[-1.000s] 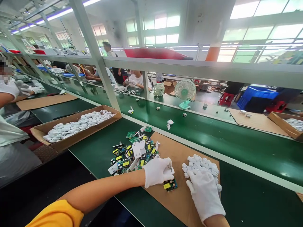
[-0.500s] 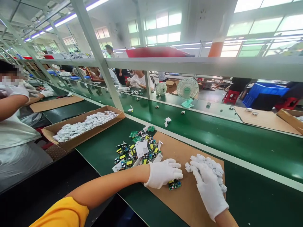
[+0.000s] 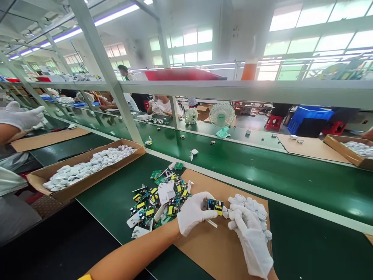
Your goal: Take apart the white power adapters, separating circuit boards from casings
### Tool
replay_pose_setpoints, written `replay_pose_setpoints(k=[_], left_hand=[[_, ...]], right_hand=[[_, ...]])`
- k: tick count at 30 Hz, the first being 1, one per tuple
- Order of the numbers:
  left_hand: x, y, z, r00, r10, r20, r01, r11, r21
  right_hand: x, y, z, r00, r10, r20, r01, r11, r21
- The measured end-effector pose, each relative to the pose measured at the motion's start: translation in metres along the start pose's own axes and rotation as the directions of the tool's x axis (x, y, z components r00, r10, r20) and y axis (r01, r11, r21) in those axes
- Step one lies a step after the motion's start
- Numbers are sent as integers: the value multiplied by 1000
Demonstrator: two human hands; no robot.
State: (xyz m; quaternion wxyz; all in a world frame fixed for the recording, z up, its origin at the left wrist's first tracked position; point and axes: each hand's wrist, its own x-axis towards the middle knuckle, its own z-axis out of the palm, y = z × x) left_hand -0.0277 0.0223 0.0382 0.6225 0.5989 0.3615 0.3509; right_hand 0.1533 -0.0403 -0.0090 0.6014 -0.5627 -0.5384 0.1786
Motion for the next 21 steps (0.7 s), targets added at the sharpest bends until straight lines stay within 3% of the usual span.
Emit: replay_pose_setpoints(k=[3,9,15,21], left_hand=[[1,-10,8,996,-77,34,83,963,-256],[0,-30,14,988,-130,87,155,877,-454],[-1,-43,15,989,-136,56,147,891,-429],[-5,-41,19,998,-66,12,67,971,-228]], right_hand=[[-8,-2,1,999,42,10,-42,999,11],[-16,-9,0,996,80,-27,-80,997,12],[-20,-13,-1,995,93,-22,-94,996,-13],[-28,-13,-4,996,91,3,-91,994,-56]])
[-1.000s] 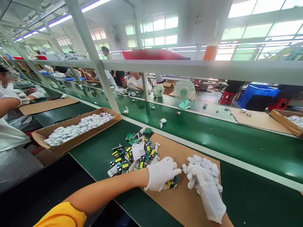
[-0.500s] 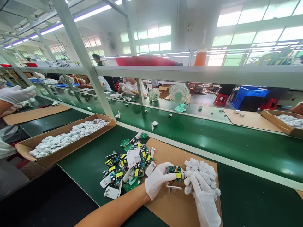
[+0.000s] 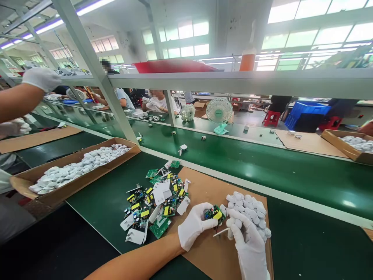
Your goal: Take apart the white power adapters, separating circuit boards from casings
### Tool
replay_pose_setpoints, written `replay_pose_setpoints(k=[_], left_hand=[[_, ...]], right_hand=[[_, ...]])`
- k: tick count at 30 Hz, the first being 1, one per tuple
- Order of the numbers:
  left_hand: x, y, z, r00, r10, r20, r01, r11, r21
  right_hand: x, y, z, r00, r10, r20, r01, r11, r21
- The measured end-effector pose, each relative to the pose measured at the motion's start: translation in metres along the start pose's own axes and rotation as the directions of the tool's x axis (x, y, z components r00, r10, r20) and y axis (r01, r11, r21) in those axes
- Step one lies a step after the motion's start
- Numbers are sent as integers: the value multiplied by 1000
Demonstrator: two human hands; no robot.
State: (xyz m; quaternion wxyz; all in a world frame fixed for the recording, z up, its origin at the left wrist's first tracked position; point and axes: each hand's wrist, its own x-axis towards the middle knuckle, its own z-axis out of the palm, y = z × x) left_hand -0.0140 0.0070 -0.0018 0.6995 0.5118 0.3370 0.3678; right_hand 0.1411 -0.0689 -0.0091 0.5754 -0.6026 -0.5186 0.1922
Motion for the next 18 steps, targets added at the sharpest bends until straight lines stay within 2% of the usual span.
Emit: replay_pose_setpoints(k=[4,8,14,18], left_hand=[[-3,0,2,993,-95,63,98,995,-32],[-4,-6,2,995,-53,81,60,995,-83],[-6,-12,9,991,-36,127,37,999,-7],[-9,-10,14,993,-25,115,31,998,-56]], right_hand=[[3,1,3,1000,-3,-6,3,999,-35],[4,0,6,1000,-13,-13,13,999,-38],[-7,4,6,998,-49,-25,48,998,-35],[-6,10,7,998,66,2,-66,998,-13]])
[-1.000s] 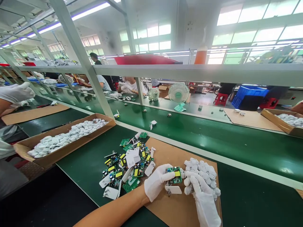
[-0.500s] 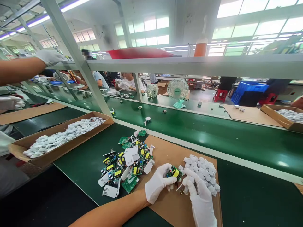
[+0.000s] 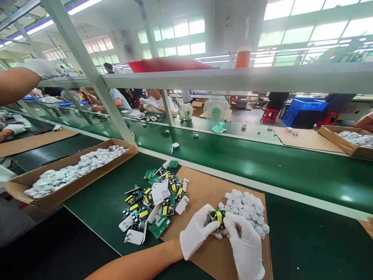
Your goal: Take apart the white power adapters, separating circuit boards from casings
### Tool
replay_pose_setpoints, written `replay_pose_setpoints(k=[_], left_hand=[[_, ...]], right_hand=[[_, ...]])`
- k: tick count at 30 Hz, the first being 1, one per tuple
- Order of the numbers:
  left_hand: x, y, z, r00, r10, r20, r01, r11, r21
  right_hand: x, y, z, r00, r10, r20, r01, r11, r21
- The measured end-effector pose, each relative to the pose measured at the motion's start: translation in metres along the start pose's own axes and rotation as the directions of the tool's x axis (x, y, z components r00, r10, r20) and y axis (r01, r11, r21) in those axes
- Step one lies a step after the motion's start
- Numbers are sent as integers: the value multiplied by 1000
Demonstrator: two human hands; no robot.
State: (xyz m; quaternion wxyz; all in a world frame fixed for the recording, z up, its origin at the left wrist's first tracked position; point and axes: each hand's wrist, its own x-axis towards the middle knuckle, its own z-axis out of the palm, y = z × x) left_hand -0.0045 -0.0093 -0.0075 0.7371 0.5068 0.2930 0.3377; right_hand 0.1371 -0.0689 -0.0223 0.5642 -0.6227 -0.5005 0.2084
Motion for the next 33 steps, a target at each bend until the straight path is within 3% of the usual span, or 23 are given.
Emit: replay_pose_setpoints(k=[3,9,15,19,24,29,33], left_hand=[[-1,1,1,999,23,-30,-23,1000,1],[-1,1,-1,998,35,-60,-35,999,14],[-3,-4,3,997,55,-62,-55,998,2],[-3,-8,4,997,56,-56,-58,998,-29],[-2,-10,1,985,121,-121,-110,990,93],[-4,-10,-2,986,121,-112,-108,987,121],[-6,-8,-2,987,121,-102,-101,978,184]], right_hand=[[3,0,2,998,55,14,-56,998,29],[4,-4,7,984,-178,-3,176,974,-141],[4,-3,11,979,-202,-23,194,960,-203],[5,-5,9,957,-290,27,286,917,-279],[6,-7,6,927,-374,-21,343,869,-356],[5,2,4,943,-323,81,325,838,-439],[4,4,5,956,-263,130,293,887,-358]])
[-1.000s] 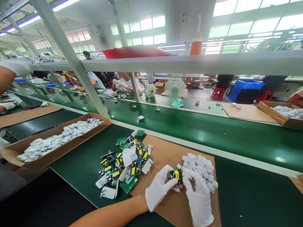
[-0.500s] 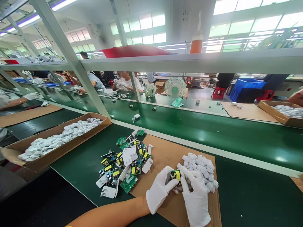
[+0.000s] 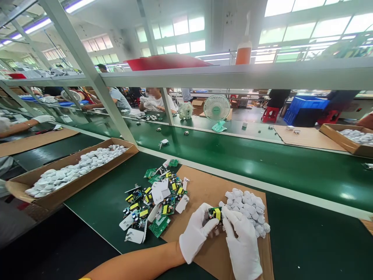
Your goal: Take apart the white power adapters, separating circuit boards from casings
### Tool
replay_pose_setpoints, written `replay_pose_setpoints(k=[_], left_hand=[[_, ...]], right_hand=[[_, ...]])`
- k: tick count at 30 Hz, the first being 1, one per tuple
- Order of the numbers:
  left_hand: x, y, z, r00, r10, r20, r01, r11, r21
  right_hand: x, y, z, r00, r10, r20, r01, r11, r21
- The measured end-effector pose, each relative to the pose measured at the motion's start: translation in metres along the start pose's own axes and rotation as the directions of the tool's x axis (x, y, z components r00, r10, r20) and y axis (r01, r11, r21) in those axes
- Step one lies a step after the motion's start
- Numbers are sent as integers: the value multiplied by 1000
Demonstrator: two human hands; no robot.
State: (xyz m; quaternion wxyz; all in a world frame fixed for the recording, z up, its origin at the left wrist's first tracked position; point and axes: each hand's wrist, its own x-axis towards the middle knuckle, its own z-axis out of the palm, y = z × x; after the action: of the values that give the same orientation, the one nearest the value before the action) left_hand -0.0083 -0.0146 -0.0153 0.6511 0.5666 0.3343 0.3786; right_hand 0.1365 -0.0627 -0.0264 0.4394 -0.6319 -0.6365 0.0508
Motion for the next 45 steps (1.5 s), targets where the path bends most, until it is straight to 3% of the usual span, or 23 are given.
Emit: replay_pose_setpoints(k=[6,11,15,19,23,26,29,31,33,35,37,38,40,42,44,45], left_hand=[[-2,5,-2,996,83,-18,-78,977,197],[-1,4,-4,997,79,0,-77,967,244],[-1,-1,-4,998,70,3,-69,970,233],[1,-2,-5,998,60,-5,-57,967,246],[10,3,-8,997,-39,74,35,998,54],[16,11,-10,994,-48,96,55,996,-72],[18,19,-14,995,-18,99,28,994,-106],[16,23,-18,988,-11,151,32,990,-138],[13,26,-22,970,-13,245,57,983,-174],[11,26,-23,939,-31,342,104,975,-197],[10,22,-22,914,-48,403,138,970,-199],[11,19,-20,912,-58,407,148,970,-193],[12,12,-17,921,-98,377,169,972,-161],[13,7,-16,964,-100,248,126,988,-89],[13,8,-18,998,35,60,-40,995,86],[13,11,-20,988,155,8,-153,968,200]], right_hand=[[0,-8,1,965,231,-121,-205,959,198],[1,-2,-5,997,82,4,-82,978,190],[-2,2,-3,998,66,-10,-65,992,110],[-6,5,5,999,-51,-19,50,998,-48],[-2,4,4,996,-22,85,36,984,-173],[4,-3,-6,1000,-10,-1,9,980,-200],[8,-11,-19,992,94,-83,-96,995,-18],[9,-13,-24,958,278,73,-288,935,207],[10,-9,-24,890,349,293,-436,842,319],[9,-3,-20,896,248,368,-379,858,346],[8,-2,-13,947,129,294,-243,888,392],[7,-3,-10,956,128,263,-234,875,424],[6,-8,-5,947,177,269,-290,831,474],[3,-13,-1,908,279,312,-406,771,491],[0,-14,1,855,387,345,-516,703,490],[-2,-13,2,831,420,366,-555,668,496]])
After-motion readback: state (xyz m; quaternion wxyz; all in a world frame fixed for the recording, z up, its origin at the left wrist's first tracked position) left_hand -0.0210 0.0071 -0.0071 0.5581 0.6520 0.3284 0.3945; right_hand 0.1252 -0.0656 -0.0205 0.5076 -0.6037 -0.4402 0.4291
